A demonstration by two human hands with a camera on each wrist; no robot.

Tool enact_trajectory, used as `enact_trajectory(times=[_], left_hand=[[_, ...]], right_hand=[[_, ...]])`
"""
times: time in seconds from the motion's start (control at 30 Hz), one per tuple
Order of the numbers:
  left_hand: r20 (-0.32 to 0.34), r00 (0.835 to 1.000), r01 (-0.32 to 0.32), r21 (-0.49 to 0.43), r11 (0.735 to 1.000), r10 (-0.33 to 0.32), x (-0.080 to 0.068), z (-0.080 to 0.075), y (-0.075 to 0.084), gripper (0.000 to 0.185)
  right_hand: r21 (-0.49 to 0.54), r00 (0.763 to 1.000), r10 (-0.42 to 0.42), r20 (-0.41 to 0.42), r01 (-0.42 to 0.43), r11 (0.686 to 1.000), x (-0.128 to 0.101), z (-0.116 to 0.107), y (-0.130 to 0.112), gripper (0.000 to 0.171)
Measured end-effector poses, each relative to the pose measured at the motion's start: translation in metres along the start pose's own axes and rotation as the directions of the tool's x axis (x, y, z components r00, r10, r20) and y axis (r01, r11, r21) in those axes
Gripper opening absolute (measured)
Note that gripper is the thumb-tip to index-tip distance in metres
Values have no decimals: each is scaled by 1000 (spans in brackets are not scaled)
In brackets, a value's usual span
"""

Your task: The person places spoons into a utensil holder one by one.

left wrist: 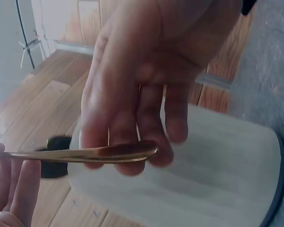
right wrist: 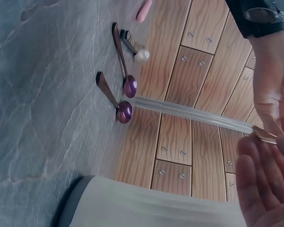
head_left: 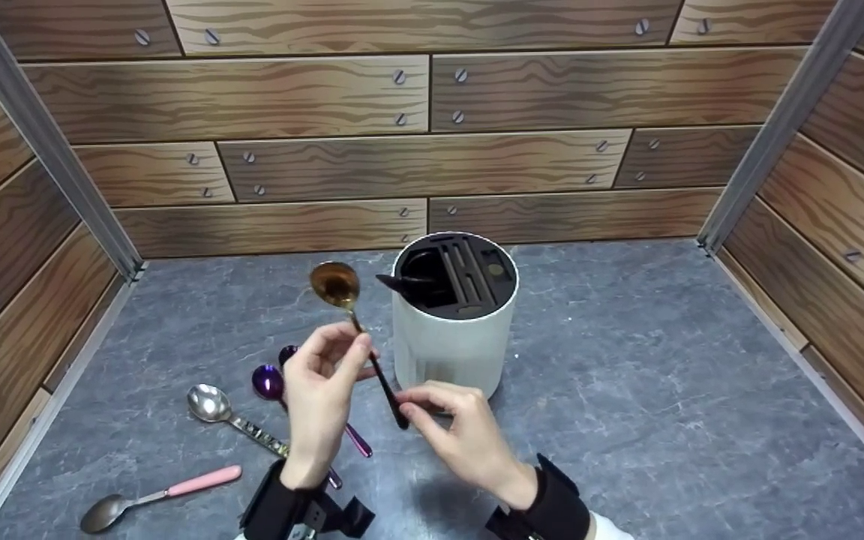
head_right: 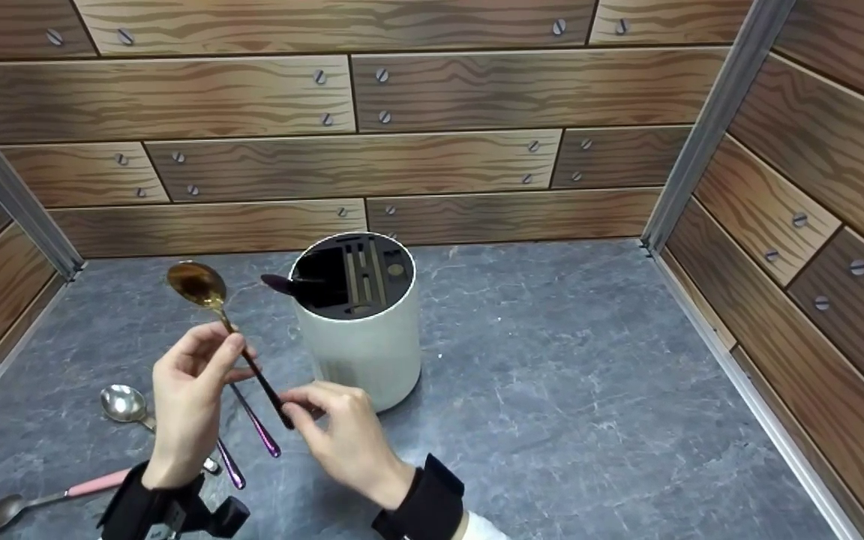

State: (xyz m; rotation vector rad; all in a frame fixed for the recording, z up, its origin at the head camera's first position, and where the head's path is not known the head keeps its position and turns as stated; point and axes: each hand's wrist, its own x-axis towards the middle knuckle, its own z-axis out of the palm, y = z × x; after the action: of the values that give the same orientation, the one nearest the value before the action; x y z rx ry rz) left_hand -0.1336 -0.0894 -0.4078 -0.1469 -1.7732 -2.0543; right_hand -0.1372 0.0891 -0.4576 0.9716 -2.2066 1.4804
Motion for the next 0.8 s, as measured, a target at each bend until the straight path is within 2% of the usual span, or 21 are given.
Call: enact_trajectory(times=[0.1, 0.3, 0.5, 0.63, 0.8], left_hand=[[35, 999, -32, 1, 999, 32, -4, 5, 2, 16], [97, 990, -97, -23, 995, 99, -11, 10, 4, 14], [118, 986, -121, 44, 992, 116, -15, 11, 10, 16], [127, 982, -146, 76, 986, 136, -15, 10, 15, 11], [161, 981, -129, 104, 986, 112, -14, 8, 18, 4]], right_hand=[[29, 1000, -5, -8, 5, 1000, -1, 0, 0, 10], [129, 1000, 4, 26, -8, 992, -1, 0, 1, 9], [97, 999, -10, 35, 7, 995, -2, 2, 5, 9], [56, 998, -30, 57, 27, 998, -3, 4, 8, 9], [32, 998, -25, 65, 23, 999, -4, 6, 11, 8]])
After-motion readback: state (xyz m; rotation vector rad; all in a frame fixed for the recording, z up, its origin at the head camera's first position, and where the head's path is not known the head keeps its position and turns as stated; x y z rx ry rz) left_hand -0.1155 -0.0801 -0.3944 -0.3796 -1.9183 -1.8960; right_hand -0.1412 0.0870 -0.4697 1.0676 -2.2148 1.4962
